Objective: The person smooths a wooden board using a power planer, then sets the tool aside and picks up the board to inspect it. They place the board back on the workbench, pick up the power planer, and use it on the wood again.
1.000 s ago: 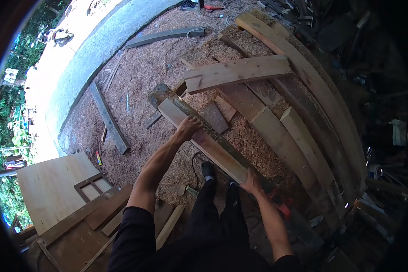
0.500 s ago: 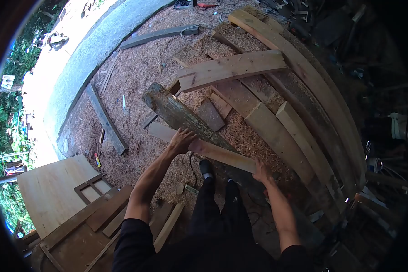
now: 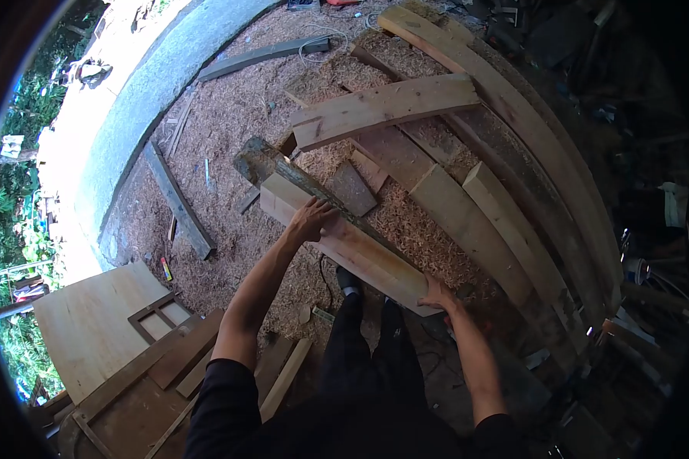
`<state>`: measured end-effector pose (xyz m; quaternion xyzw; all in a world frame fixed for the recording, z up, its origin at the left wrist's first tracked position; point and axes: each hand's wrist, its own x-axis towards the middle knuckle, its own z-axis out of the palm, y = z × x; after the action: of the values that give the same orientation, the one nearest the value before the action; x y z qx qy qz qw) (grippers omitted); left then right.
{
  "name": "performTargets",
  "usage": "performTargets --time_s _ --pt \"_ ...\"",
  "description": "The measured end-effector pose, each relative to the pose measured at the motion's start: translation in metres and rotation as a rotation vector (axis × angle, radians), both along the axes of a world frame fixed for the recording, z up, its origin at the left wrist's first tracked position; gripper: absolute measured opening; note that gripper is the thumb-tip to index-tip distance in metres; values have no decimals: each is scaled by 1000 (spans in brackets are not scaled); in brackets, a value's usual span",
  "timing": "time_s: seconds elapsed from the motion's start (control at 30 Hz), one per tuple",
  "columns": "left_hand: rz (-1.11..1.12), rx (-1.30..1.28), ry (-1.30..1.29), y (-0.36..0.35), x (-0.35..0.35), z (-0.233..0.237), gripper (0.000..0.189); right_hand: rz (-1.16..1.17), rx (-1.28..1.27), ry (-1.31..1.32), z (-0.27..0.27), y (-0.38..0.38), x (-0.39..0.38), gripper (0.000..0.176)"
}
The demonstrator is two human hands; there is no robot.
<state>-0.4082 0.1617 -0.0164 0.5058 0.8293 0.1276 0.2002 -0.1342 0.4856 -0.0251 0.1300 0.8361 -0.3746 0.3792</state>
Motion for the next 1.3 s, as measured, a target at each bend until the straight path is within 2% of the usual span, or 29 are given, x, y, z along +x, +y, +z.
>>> performTargets --time_s 0.03,0.1,0.23,0.3,0.33,0.4,0.5,0.63,0.7,0.73,0.8,0.83,0.9,0.93,1.0,1.03,1.1,1.23,1.3 --pt "-5 1 -3 2 3 3 74 -5 1 -3 -1 2 0 81" --pt "-25 13 188 2 7 9 88 -12 9 115 -5 2 -1 84" --pt "-43 -8 136 12 4 -6 103 -18 126 227 -16 11 9 85" --pt "-86 -229 210 13 4 3 116 -18 101 202 -30 13 7 83" --pt "-89 -239 205 16 7 9 116 -20 91 197 -30 11 5 83" --pt "-136 -450 273 29 7 14 126 -5 94 113 -21 11 -2 78" --pt "-157 -508 318 34 6 0 132 -2 119 120 -12 6 -2 77" --pt "-169 -514 350 48 5 -23 134 -31 205 150 -36 0 22 77" --pt "-179 -569 320 50 4 -22 136 -25 262 126 -33 -8 23 88" --pt "-183 -574 322 50 3 -17 136 -28 257 127 -28 -16 22 88" --pt "-218 -633 345 53 5 -9 128 34 343 288 -6 -33 23 104" --pt "-216 -630 349 53 7 -13 128 35 347 292 6 -39 20 104" --pt "-201 -559 593 44 14 -35 116 130 488 345 24 -53 22 116" --pt "-200 -554 594 41 14 -51 116 130 493 346 25 -59 23 116" --pt "-146 -337 770 31 14 -74 108 148 601 223 23 -69 23 116" --pt "-145 -345 772 30 13 -60 108 150 594 228 14 -74 24 116" --pt "-276 -583 550 39 14 -14 110 183 850 332 -17 -78 32 115" --pt "-267 -651 440 24 27 1 113 170 713 278 -20 -75 39 113" --pt "-214 -539 336 2 41 -10 118 288 669 108 0 -77 39 108"
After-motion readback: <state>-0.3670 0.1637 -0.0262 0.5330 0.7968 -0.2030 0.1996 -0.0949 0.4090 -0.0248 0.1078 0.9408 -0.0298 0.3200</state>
